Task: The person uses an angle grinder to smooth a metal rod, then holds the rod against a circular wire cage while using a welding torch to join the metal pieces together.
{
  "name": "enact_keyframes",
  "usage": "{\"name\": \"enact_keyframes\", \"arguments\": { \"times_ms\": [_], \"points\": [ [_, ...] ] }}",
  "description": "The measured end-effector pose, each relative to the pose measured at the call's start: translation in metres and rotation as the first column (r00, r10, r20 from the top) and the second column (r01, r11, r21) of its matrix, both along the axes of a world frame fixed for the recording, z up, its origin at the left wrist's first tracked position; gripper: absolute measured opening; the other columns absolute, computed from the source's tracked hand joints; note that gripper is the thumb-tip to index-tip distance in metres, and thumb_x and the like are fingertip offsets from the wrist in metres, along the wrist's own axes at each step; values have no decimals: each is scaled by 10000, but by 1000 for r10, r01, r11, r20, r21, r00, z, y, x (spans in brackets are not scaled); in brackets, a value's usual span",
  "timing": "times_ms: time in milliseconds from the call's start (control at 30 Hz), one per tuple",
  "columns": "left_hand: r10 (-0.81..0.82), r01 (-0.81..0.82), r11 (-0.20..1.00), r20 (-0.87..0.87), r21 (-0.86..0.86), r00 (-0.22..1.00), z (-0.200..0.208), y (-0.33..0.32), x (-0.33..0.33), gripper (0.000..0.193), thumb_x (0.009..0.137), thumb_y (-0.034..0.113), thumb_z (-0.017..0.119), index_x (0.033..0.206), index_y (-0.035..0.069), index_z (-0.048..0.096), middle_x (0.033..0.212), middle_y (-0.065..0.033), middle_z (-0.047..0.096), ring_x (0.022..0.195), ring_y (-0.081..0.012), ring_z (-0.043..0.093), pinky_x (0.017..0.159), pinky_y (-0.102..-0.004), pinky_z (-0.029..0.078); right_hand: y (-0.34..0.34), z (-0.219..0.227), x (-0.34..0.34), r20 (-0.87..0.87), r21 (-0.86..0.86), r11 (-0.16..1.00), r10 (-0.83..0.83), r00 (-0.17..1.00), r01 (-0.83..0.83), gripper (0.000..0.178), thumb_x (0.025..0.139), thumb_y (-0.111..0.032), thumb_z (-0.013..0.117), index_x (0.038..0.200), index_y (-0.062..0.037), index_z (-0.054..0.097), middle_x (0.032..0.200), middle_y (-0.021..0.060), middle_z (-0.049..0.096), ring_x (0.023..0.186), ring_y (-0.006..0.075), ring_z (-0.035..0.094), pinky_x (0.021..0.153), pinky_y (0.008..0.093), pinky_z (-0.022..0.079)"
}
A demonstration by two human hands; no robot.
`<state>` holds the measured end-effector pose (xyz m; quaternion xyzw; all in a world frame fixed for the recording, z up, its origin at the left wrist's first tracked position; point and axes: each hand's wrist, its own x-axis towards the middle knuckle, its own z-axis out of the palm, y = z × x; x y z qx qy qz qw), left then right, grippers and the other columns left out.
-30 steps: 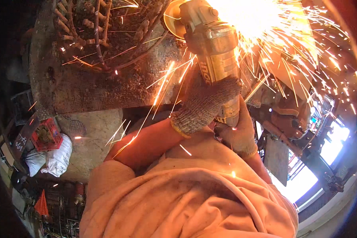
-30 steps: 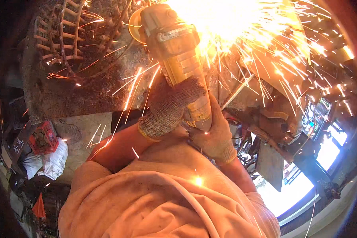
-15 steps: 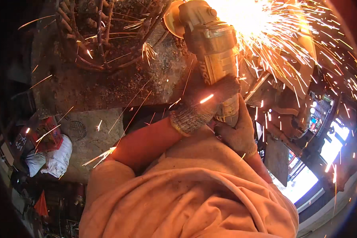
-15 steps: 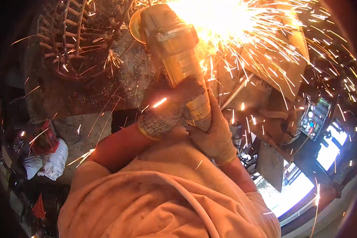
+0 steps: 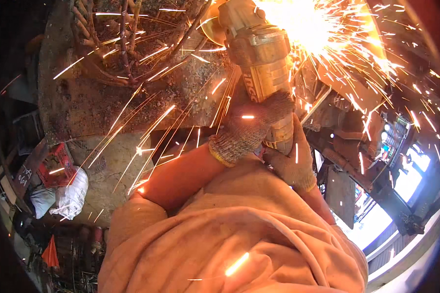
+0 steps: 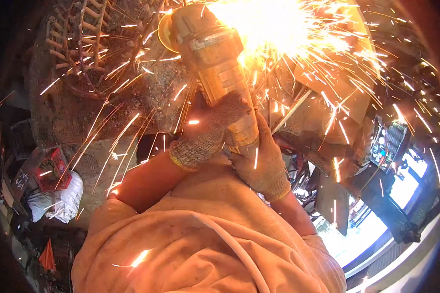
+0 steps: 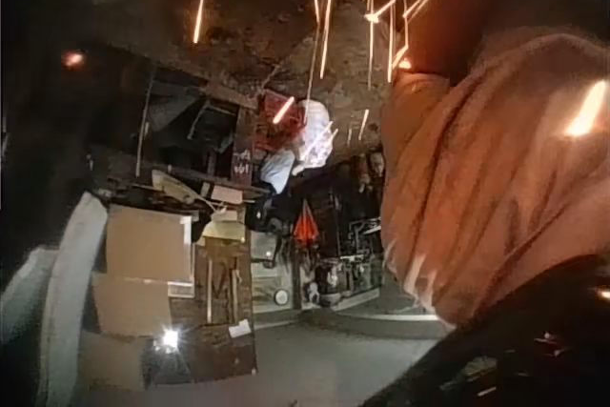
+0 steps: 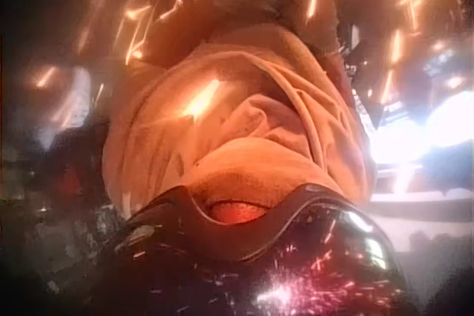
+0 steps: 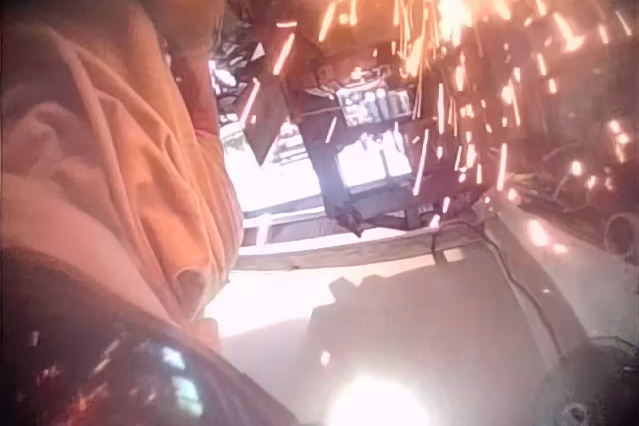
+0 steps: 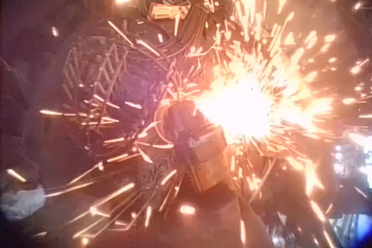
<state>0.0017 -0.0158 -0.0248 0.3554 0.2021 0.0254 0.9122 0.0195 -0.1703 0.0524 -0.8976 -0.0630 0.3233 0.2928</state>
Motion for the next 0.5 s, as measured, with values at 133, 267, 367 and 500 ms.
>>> {"name": "enact_keyframes", "arguments": {
  "times_ms": [133, 267, 367, 500],
  "points": [
    [23, -29, 987, -38, -157, 999, -1, -2, 1, 364, 869, 166, 815, 1153, 35, 629, 1007, -58, 702, 872, -141, 682, 740, -312, 585, 3, 2, 1, 106, -2, 991, 132, 986, -133, 905, 769, -111, 829, 1552, -42, 380, 1310, 191, 665, 1208, 260, 661, 1008, 386, 526],
    [49, -54, 997, -95, -53, 994, 15, 4, 3, 329, 870, 201, 802, 1119, 38, 662, 969, -61, 707, 850, -155, 686, 750, -341, 583, 9, 1, 3, 5, 52, 999, 11, 1000, -11, 821, 739, -19, 771, 1488, -14, 437, 1302, 119, 662, 1124, 199, 667, 969, 346, 536],
    [-120, 120, 993, -88, -3, 989, 14, 17, 4, 362, 879, 229, 785, 1151, 38, 643, 995, -82, 707, 882, -172, 692, 771, -359, 589, 9, 4, -1, -92, 67, 994, -84, 992, 90, 883, 752, -61, 793, 1537, -32, 389, 1298, 148, 664, 1151, 239, 673, 972, 371, 543],
    [-112, 112, 994, -80, -9, 990, 19, 17, 0, 461, 882, 290, 789, 1215, 37, 595, 1054, -111, 699, 921, -201, 702, 793, -369, 598, 2, 4, 0, 70, -16, 998, 67, 995, -66, 921, 785, -153, 856, 1556, -57, 362, 1290, 206, 666, 1192, 308, 674, 971, 406, 545]
  ]
}}
